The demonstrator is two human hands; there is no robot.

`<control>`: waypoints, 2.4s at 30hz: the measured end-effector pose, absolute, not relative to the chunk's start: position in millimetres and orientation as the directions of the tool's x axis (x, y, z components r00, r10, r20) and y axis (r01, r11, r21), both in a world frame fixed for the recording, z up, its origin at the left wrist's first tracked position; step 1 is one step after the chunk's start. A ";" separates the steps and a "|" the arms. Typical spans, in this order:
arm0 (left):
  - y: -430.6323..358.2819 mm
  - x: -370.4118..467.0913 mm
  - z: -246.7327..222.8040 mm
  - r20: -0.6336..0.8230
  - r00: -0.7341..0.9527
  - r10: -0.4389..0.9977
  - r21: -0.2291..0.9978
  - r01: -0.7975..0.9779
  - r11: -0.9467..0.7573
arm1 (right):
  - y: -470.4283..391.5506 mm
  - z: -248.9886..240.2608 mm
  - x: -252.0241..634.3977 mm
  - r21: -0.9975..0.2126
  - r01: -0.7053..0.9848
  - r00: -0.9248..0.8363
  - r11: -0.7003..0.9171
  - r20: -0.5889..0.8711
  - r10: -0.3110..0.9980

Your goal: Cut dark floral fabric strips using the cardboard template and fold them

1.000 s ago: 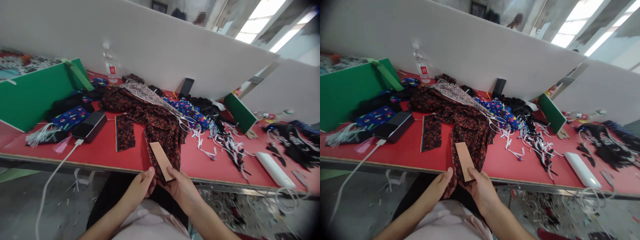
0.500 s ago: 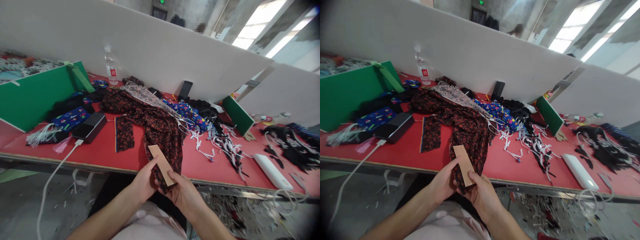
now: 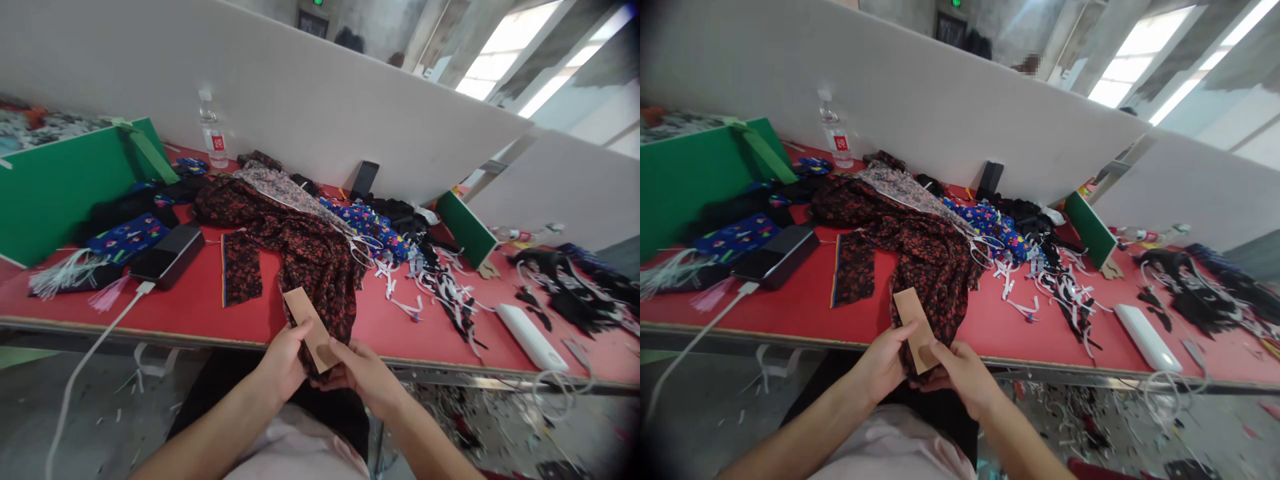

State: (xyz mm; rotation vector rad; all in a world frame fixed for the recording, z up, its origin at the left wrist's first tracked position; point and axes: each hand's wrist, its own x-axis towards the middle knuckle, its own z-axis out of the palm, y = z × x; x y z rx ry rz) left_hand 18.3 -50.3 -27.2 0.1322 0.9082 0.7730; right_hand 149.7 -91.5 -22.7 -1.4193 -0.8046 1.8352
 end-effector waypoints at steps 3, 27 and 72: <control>-48.8 19.1 -27.0 -0.679 0.381 0.627 0.371 -0.559 0.742 | -83.7 -1.7 177.0 -0.797 0.379 -0.200 -0.470 -0.566 0.799; -35.4 -5.8 -22.9 -0.709 0.396 0.583 0.288 -0.592 0.753 | 5.6 -15.8 195.9 0.048 0.996 -0.071 0.074 -0.065 0.995; -34.0 -14.9 -22.0 -0.710 0.411 0.571 0.336 -0.516 0.788 | -46.9 -38.9 213.1 -0.228 0.778 -0.537 0.585 0.243 0.808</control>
